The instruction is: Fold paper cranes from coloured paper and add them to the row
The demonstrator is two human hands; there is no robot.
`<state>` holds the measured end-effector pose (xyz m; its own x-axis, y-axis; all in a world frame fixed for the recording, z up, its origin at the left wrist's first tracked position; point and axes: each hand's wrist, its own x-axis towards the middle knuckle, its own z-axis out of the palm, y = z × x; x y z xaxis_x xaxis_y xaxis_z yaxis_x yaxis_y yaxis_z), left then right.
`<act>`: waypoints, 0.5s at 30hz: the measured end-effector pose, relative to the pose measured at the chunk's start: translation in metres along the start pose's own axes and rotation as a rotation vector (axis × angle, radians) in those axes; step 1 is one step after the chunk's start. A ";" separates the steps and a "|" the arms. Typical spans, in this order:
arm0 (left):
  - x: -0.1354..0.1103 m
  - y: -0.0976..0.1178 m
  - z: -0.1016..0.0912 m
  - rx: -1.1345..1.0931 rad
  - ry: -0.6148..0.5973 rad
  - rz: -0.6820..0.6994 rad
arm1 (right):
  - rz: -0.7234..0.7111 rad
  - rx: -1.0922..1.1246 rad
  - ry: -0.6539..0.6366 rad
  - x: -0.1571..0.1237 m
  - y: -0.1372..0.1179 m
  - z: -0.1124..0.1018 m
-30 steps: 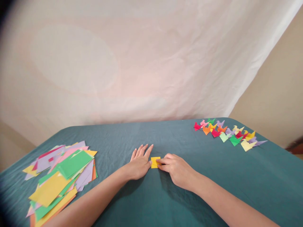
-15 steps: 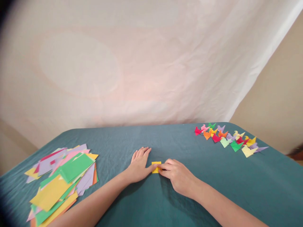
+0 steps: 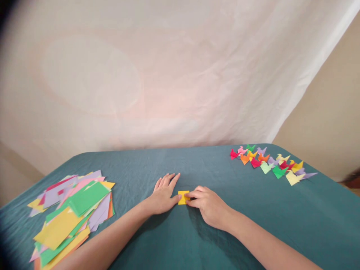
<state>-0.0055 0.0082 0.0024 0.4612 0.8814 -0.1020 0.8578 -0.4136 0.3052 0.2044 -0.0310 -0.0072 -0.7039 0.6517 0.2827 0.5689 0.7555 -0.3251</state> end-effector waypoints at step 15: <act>0.004 -0.004 -0.006 -0.024 -0.081 0.027 | 0.001 -0.011 -0.006 -0.001 -0.002 -0.001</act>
<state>-0.0089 0.0147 0.0066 0.5013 0.8485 -0.1692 0.8398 -0.4301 0.3314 0.2044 -0.0336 -0.0058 -0.7055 0.6524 0.2769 0.5746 0.7553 -0.3152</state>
